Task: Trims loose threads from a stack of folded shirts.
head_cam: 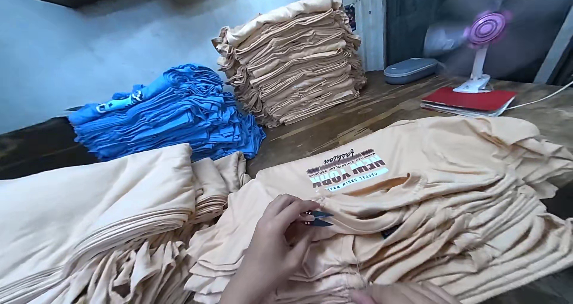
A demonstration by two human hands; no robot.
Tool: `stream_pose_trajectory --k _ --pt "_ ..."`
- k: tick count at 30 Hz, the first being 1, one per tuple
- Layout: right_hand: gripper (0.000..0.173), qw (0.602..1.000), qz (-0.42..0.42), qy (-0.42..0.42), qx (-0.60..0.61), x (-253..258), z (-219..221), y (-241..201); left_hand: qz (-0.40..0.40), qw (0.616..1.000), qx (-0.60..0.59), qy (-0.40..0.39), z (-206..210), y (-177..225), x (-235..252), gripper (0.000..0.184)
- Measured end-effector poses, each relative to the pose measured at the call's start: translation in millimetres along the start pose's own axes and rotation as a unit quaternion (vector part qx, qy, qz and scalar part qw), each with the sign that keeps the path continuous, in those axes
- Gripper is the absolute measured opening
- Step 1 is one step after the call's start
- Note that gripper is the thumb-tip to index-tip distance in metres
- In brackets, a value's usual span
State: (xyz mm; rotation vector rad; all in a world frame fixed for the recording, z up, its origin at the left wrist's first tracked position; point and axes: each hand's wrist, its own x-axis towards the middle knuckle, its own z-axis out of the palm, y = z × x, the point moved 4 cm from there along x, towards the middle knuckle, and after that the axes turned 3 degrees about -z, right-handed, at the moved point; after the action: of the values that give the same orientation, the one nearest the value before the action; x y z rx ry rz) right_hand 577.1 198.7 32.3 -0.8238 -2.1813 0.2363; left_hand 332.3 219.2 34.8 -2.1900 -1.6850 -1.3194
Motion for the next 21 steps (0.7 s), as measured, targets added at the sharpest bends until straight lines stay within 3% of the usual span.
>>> stream_pose_trajectory --k 2,4,7,11,15,19,21 --pt "0.026 0.995 -0.006 0.085 -0.042 14.3 14.1 -5.8 -0.005 1.000 0.004 0.019 -1.1 0.5 -1.9 0.034" --pt "0.026 0.992 -0.026 0.092 -0.078 23.4 34.6 -5.1 -0.001 1.000 0.006 0.016 -3.9 -1.3 -4.9 0.035" --pt "0.011 0.986 -0.059 0.152 -0.034 16.2 44.8 -3.9 0.071 0.997 -0.001 0.009 -10.8 0.8 -13.2 0.016" --pt "0.012 0.974 -0.078 0.214 0.014 -0.1 42.6 -1.6 0.136 0.991 -0.003 -0.003 -8.1 13.9 -24.6 0.014" --pt "0.011 0.965 -0.092 0.243 0.030 -11.6 44.0 2.3 0.144 0.989 -0.003 0.006 1.5 19.0 -25.6 0.013" --pt "0.020 0.977 -0.009 0.210 -0.019 -16.1 44.6 13.3 0.157 0.986 0.036 0.040 -4.0 20.8 -28.4 0.012" --pt "0.016 0.981 0.013 0.195 -0.011 -15.0 47.3 16.8 0.167 0.983 0.051 0.050 -5.8 22.8 -31.3 0.012"
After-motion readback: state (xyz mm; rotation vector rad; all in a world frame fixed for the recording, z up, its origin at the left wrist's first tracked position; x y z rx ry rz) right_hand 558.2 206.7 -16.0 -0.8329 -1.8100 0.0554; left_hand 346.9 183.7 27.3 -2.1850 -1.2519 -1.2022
